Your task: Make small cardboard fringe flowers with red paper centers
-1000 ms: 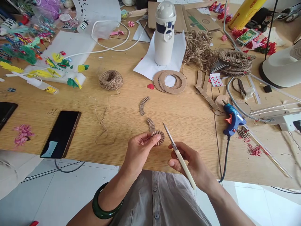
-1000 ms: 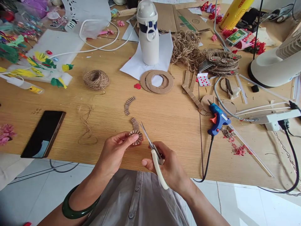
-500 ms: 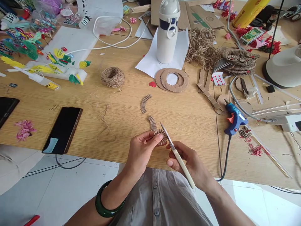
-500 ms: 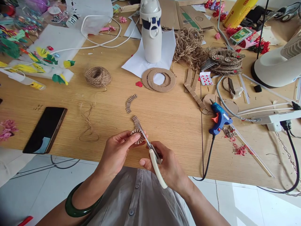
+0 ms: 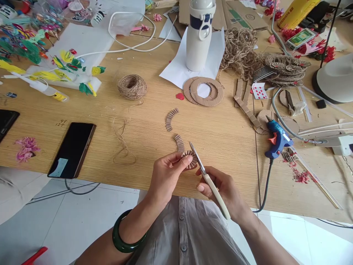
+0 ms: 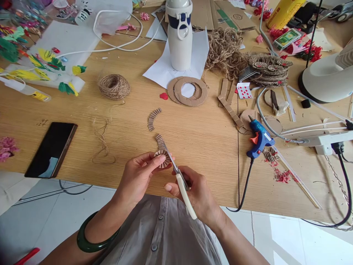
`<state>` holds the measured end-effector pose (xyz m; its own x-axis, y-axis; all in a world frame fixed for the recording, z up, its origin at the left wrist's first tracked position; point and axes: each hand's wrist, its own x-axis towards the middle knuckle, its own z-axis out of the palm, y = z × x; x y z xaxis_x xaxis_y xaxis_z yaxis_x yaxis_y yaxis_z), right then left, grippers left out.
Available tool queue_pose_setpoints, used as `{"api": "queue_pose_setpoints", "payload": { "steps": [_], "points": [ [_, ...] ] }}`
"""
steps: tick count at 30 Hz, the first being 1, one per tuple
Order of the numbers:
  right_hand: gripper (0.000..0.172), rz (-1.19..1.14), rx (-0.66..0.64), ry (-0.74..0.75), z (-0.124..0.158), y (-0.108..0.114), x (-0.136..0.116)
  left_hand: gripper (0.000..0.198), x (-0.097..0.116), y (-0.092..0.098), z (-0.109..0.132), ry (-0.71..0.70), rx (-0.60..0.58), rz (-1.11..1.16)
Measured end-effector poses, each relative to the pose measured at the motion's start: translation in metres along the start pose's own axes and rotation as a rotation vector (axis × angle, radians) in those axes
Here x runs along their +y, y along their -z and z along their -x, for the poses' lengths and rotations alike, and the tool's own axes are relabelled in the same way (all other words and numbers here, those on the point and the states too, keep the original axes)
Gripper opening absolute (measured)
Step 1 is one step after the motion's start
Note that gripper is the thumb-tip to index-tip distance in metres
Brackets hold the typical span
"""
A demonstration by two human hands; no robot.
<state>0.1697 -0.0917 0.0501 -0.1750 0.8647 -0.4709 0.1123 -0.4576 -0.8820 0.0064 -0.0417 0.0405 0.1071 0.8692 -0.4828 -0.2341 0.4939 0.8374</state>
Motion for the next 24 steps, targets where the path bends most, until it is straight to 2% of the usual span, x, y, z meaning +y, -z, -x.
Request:
{"api": "queue_pose_setpoints", "payload": {
  "steps": [12,24],
  "points": [
    [0.048,0.063,0.004,-0.018,0.003,0.003,0.000,0.023,0.003,0.011,-0.002,0.036,-0.108,-0.065],
    [0.051,0.182,-0.002,-0.041,0.009,0.006,0.001,0.017,0.017,0.019,-0.007,0.082,-0.199,-0.257]
  ]
}}
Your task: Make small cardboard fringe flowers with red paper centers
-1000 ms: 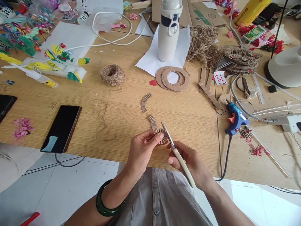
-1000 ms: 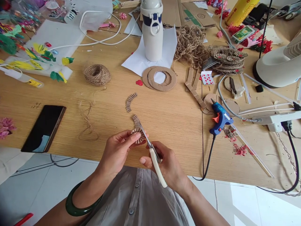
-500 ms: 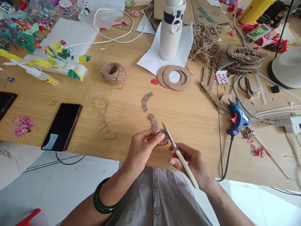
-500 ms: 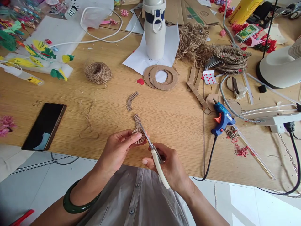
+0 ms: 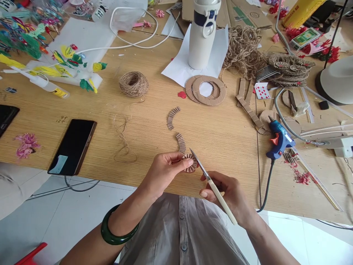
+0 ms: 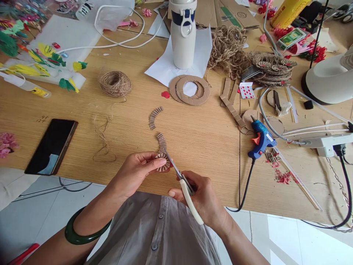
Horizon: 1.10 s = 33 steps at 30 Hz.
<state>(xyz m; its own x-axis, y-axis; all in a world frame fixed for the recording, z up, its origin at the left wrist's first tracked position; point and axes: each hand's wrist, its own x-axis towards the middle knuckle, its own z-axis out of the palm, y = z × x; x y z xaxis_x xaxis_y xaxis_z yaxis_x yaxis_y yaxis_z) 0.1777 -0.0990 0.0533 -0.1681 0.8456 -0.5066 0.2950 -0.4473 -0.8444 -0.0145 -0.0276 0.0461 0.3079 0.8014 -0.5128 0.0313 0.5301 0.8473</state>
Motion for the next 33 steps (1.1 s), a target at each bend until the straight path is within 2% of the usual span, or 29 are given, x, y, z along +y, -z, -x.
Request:
{"api": "queue_pose_setpoints", "payload": {
  "steps": [16,22,27,33],
  "points": [
    [0.043,0.086,-0.021,0.011,0.006,0.007,0.014,0.016,0.005,0.007,-0.005,0.075,-0.125,0.000],
    [0.045,0.094,-0.024,-0.010,0.009,0.012,0.012,0.018,0.005,0.012,-0.009,0.130,-0.216,0.054],
    [0.041,0.004,0.049,0.015,0.007,0.016,0.003,0.020,0.003,0.014,-0.012,0.146,-0.229,0.044],
    [0.035,-0.230,0.173,0.104,-0.011,0.002,-0.011,0.025,-0.001,0.004,-0.008,0.053,-0.191,-0.181]
  ]
}}
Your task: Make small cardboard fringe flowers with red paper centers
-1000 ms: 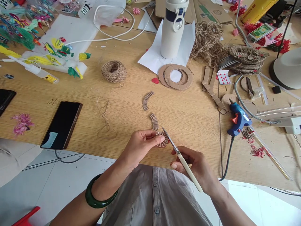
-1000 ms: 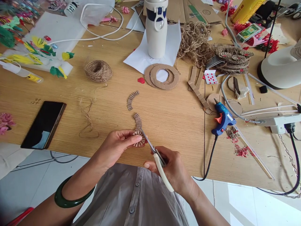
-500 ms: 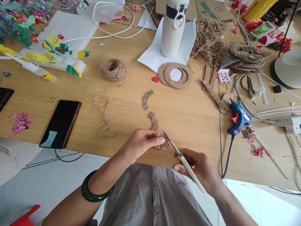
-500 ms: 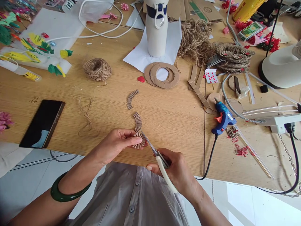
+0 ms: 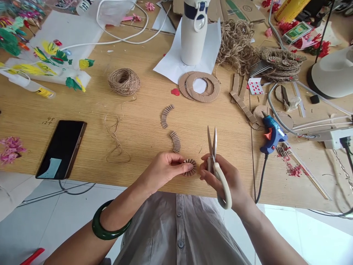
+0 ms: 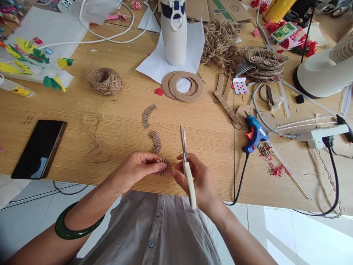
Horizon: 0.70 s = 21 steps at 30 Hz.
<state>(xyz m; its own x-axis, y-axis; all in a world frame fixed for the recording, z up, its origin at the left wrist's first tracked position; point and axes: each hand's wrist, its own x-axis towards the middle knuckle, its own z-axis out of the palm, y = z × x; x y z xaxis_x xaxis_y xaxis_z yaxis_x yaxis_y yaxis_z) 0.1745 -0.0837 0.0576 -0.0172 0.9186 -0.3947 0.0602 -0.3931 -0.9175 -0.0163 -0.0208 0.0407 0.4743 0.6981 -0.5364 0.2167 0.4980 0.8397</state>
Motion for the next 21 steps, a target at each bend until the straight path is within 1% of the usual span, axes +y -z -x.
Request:
{"api": "queue_pose_setpoints", "payload": {
  "steps": [4,6,8,11,12,15,18,21],
  "points": [
    [0.031,0.007,0.040,0.073,-0.009,-0.011,0.001,0.024,0.002,-0.005,0.003,-0.024,-0.016,-0.040],
    [0.029,0.008,0.039,0.091,-0.011,-0.013,0.002,0.023,0.004,-0.006,0.005,-0.032,-0.018,-0.057],
    [0.030,-0.010,0.053,0.090,-0.011,-0.014,0.003,0.024,0.006,-0.007,0.006,-0.034,0.004,-0.035],
    [0.033,-0.059,0.110,0.045,-0.011,-0.014,0.000,0.039,0.006,-0.013,0.008,-0.040,0.073,0.060],
    [0.034,-0.076,0.135,0.030,-0.011,-0.015,0.000,0.041,0.005,-0.016,0.009,-0.048,0.093,0.093],
    [0.038,-0.121,0.169,0.014,-0.012,-0.016,-0.001,0.028,-0.001,-0.025,0.010,-0.078,0.153,0.209],
    [0.044,-0.155,0.122,0.018,-0.012,-0.016,0.001,0.021,-0.007,-0.030,0.008,-0.100,0.209,0.235],
    [0.047,-0.088,0.072,-0.016,-0.009,-0.011,0.000,0.020,-0.008,-0.028,0.007,-0.093,0.267,0.235]
  ]
}}
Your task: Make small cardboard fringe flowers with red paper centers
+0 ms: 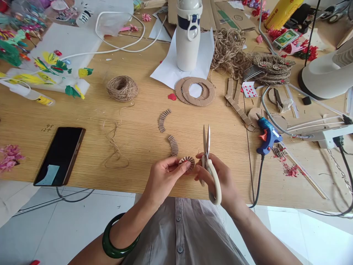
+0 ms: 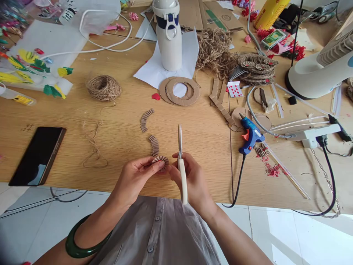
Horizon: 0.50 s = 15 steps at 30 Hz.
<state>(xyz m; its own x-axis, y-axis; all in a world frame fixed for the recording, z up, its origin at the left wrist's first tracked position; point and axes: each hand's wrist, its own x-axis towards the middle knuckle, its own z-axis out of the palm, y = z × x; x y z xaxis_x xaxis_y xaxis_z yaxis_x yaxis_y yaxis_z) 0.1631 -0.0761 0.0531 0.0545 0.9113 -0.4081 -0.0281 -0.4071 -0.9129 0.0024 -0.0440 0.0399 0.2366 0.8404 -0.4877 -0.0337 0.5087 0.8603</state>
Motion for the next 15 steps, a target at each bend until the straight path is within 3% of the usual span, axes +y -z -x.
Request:
{"api": "queue_pose_setpoints", "payload": {
  "steps": [6,15],
  "points": [
    [0.048,0.338,-0.181,-0.074,0.016,0.017,-0.003,0.021,0.007,0.008,-0.003,0.004,0.067,0.056],
    [0.050,0.330,-0.265,-0.057,0.018,0.015,0.000,0.020,0.007,0.003,-0.001,-0.021,0.061,0.088]
  ]
}}
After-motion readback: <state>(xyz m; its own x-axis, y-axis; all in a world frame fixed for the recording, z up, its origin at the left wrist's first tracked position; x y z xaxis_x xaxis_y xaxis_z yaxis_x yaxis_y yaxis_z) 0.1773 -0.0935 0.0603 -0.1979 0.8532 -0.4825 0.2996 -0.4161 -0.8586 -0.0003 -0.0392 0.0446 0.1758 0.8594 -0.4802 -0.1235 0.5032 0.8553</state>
